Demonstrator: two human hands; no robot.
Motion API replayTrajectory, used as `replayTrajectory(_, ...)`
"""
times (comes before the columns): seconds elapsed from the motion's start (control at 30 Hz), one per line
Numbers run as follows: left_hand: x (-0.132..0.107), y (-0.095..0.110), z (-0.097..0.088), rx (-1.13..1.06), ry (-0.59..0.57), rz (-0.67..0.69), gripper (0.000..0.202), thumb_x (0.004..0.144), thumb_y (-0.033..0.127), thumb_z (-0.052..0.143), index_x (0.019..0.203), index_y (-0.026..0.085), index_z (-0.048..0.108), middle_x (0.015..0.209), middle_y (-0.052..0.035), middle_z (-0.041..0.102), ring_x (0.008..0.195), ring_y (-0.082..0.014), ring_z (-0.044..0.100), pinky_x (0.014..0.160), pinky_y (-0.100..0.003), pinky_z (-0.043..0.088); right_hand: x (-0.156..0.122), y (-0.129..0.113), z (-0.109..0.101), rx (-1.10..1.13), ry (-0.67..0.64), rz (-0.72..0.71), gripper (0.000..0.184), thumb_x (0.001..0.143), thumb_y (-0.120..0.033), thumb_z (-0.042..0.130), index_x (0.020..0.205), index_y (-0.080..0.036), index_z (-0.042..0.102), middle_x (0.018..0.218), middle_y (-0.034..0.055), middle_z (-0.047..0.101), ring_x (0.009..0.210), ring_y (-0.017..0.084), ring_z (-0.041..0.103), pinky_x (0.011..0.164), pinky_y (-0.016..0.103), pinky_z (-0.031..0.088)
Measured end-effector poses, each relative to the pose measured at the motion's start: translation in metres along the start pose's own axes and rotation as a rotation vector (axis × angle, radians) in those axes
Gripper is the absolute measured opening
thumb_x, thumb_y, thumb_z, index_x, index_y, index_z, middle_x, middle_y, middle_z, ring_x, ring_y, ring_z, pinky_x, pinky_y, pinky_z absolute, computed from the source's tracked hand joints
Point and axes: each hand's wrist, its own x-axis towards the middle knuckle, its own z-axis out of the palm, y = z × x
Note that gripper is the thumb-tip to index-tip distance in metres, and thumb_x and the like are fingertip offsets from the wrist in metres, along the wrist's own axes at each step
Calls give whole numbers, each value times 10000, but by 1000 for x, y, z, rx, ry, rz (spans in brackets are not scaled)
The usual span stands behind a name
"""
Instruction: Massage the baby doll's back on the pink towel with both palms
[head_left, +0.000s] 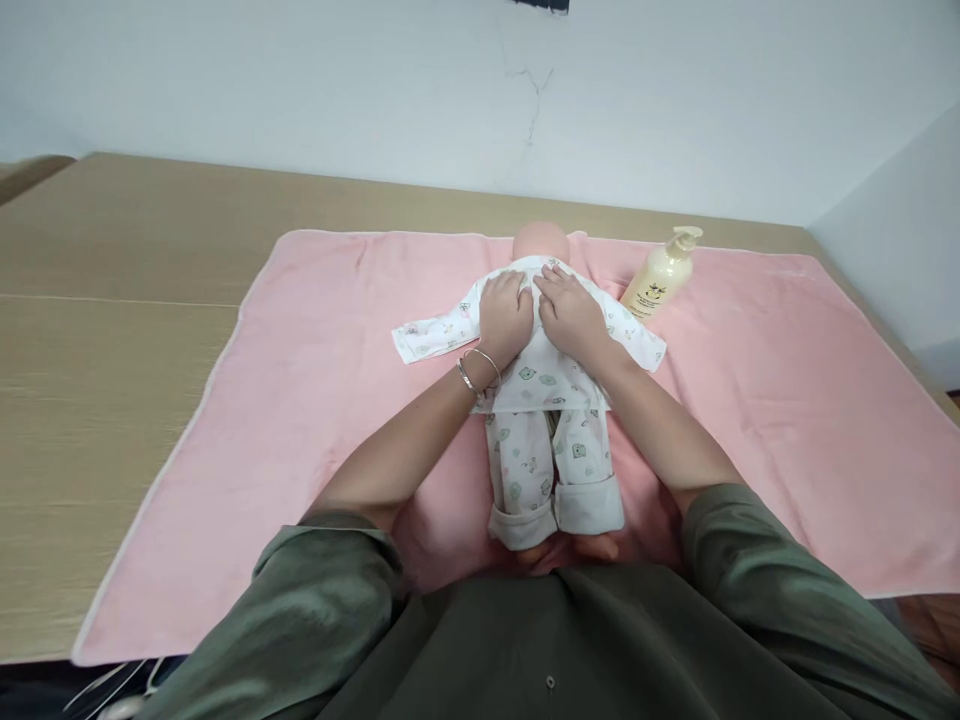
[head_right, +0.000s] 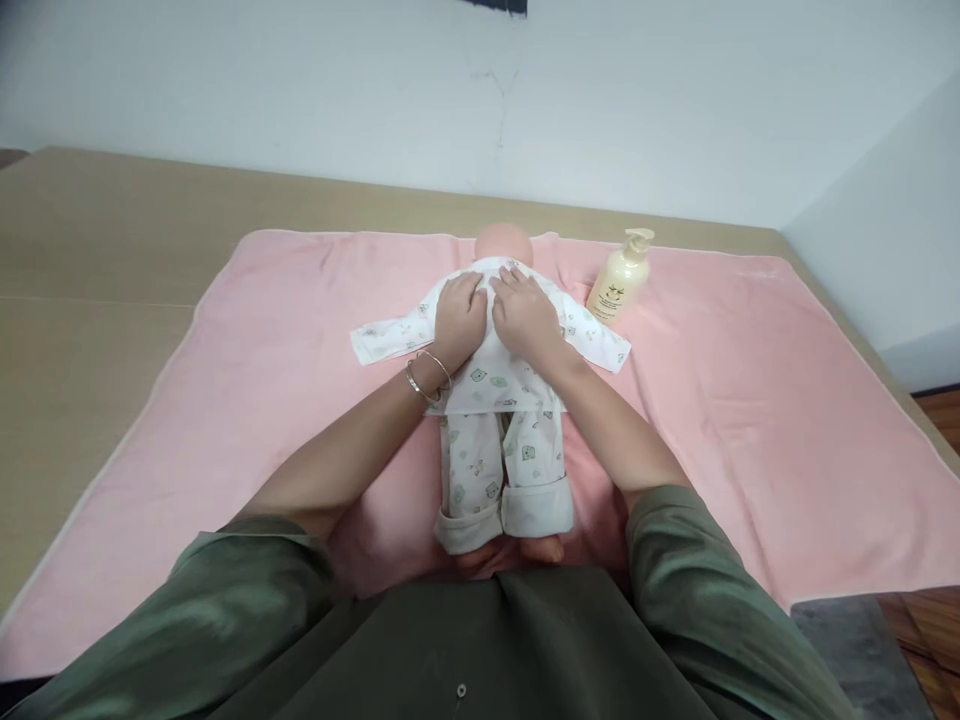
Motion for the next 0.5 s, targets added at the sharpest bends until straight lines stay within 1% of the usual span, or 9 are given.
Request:
replayTrajectory(0.07,-1,2,0,33,-6,5,460,920,199,333,1253,91,632,1344,-143,645,1297,-265,559,1186,-437,390,1,2,0,0,-11,83,495,992,-196,354,1434,-34,510,1537,167,453,1471,308,376,1247,484,289)
replayTrajectory(0.13,-1,3,-1,52,-14,5,477,923,207,329,1276,80,623,1364,-147,633,1315,-266,549,1195,-433,382,-2,-3,0,-44,4,175,533,1014,-253,363,1466,16,447,1541,221,424,1468,342,372,1241,493,289)
replayTrajectory(0.17,-1,3,-2,60,-21,5,484,920,211,331,1283,75,620,1371,-149,628,1319,-269,546,1199,-435,378,-5,-8,1,-78,20,206,546,1016,-257,364,1469,42,429,1533,249,420,1466,355,372,1240,496,283)
replayTrajectory(0.2,-1,3,-2,72,-34,3,489,916,215,335,1288,69,618,1375,-152,624,1324,-274,541,1204,-442,372,-8,-13,1,-108,35,206,544,1015,-243,359,1462,58,429,1523,265,426,1466,360,370,1243,495,273)
replayTrajectory(0.23,0,3,-3,86,-50,-2,496,914,217,336,1296,64,613,1382,-154,618,1339,-283,529,1214,-456,358,-10,-18,1,-127,42,176,531,1008,-215,352,1452,62,443,1515,267,437,1468,354,368,1248,489,261)
replayTrajectory(0.3,1,4,-6,119,-92,-19,515,916,213,324,1331,63,589,1418,-151,591,1398,-299,473,1243,-497,309,-14,-24,1,-121,18,66,510,976,-139,340,1432,35,486,1514,224,460,1477,317,364,1262,468,242)
replayTrajectory(0.37,1,7,-10,153,-138,-33,535,928,205,299,1377,60,552,1465,-149,550,1454,-309,407,1263,-525,259,-12,-23,-1,-71,-41,-9,525,945,-94,332,1434,-8,502,1527,171,464,1484,280,358,1269,461,235)
replayTrajectory(0.43,-1,12,-13,198,-157,-19,541,945,208,285,1400,43,526,1477,-169,533,1451,-322,409,1255,-528,268,-6,-15,-3,-13,-85,12,534,950,-110,326,1454,-47,490,1552,140,437,1497,271,335,1268,488,232)
replayTrajectory(0.5,-6,19,-16,256,-148,5,536,961,224,286,1390,7,525,1450,-210,544,1408,-349,456,1228,-527,306,0,-4,-6,38,-93,68,520,985,-175,322,1471,-71,475,1576,129,403,1508,278,309,1266,497,230)
